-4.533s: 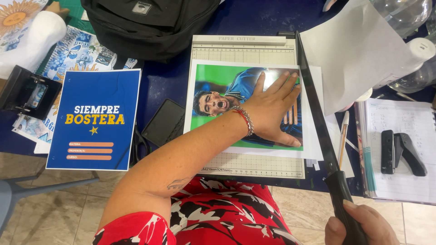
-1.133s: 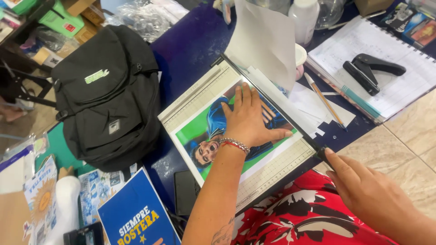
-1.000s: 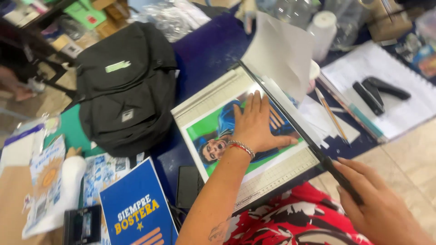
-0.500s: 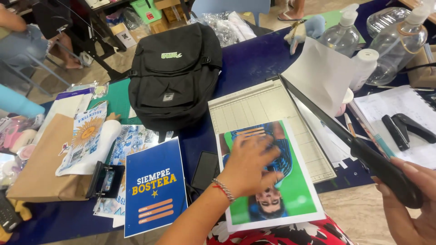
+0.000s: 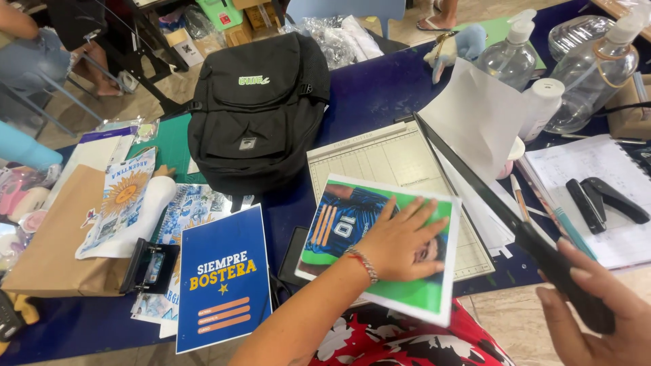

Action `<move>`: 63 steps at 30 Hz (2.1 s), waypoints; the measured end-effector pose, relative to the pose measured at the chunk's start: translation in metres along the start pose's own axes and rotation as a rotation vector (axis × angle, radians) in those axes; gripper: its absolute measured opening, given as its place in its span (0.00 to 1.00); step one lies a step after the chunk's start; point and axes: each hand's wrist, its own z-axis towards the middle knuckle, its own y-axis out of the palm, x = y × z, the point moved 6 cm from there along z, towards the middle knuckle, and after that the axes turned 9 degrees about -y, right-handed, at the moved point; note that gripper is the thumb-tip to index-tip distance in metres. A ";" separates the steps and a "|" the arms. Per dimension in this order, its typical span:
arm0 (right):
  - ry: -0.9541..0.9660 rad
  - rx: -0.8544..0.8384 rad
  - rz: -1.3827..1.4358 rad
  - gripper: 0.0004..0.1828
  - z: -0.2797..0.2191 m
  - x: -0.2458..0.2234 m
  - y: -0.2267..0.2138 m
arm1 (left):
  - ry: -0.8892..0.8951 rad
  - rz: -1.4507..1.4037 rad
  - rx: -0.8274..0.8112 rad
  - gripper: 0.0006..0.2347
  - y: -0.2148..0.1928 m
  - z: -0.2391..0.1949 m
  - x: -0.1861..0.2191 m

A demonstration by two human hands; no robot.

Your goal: Trimming printed photos using a manual paper cutter and organizing them on a desk

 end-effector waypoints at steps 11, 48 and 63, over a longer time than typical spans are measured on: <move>0.396 -0.038 -0.298 0.10 -0.002 -0.001 0.004 | -0.220 -0.015 0.016 0.48 -0.009 0.066 -0.021; 0.113 -0.059 -0.277 0.17 -0.012 0.006 0.005 | -0.238 -0.038 0.047 0.48 -0.003 0.085 -0.027; 0.110 -0.047 -0.298 0.15 -0.018 0.012 0.005 | -0.247 -0.042 0.031 0.48 -0.004 0.084 -0.027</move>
